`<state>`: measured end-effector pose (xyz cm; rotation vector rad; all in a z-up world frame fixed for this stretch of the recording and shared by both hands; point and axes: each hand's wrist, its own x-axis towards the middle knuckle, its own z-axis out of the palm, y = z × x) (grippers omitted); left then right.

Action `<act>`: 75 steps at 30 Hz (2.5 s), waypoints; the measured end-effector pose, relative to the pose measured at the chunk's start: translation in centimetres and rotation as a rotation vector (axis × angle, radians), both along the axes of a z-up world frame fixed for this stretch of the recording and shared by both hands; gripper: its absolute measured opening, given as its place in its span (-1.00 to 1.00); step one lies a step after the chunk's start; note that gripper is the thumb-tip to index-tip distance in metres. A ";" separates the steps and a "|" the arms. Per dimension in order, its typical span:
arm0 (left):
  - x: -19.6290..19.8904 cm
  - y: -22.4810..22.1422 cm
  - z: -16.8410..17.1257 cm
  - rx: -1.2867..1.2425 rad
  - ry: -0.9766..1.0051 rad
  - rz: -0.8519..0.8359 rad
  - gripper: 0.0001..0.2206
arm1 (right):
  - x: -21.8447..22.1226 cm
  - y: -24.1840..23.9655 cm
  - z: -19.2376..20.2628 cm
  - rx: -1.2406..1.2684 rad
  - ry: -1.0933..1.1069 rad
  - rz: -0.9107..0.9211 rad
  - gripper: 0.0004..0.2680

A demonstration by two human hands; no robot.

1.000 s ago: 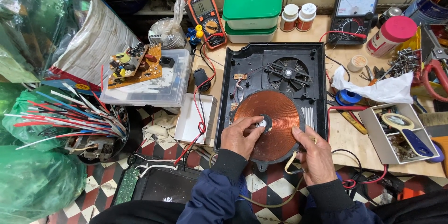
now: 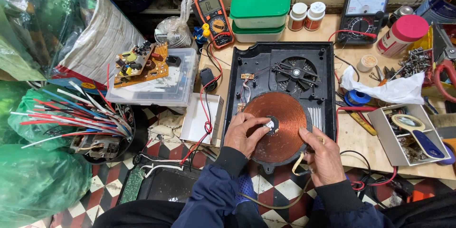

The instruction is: Securing an induction coil to the base of an induction cooker using screws and a power drill.

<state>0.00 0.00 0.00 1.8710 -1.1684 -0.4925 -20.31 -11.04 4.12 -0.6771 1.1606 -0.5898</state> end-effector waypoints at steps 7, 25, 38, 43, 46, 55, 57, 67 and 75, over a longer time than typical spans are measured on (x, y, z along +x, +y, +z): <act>0.1 0.0 -0.5 0.006 -0.073 0.018 -0.73 | -0.1 0.1 0.1 0.027 -0.042 -0.009 -0.24; -2.9 -0.5 -0.3 -0.019 -0.334 0.265 -0.64 | -0.1 0.4 -0.7 0.087 -0.024 -0.016 -0.23; -4.5 -0.4 1.8 -0.053 -0.400 0.336 -0.68 | -0.6 0.3 -1.6 0.141 -0.064 -0.060 -0.25; -4.4 -0.2 1.9 -0.053 -0.363 0.307 -0.64 | -1.0 0.2 -2.5 0.138 -0.129 -0.064 -0.24; -4.3 -0.2 2.1 -0.055 -0.371 0.303 -0.57 | -0.8 0.2 -2.1 0.132 -0.078 -0.066 -0.25; -3.5 -0.6 1.3 -0.029 -0.381 0.244 -0.66 | -0.7 0.2 -2.0 0.156 -0.060 -0.084 -0.29; -3.7 -0.7 1.5 -0.040 -0.427 0.296 -0.65 | -0.6 0.4 -1.8 0.154 -0.039 -0.087 -0.29; -4.2 -0.8 1.3 -0.086 -0.454 0.351 -0.68 | -0.5 0.6 -0.6 0.133 0.005 -0.029 -0.28; -4.4 -0.4 3.3 -0.076 -0.409 0.314 -0.47 | -0.2 0.5 -0.9 0.166 -0.234 -0.145 -0.25</act>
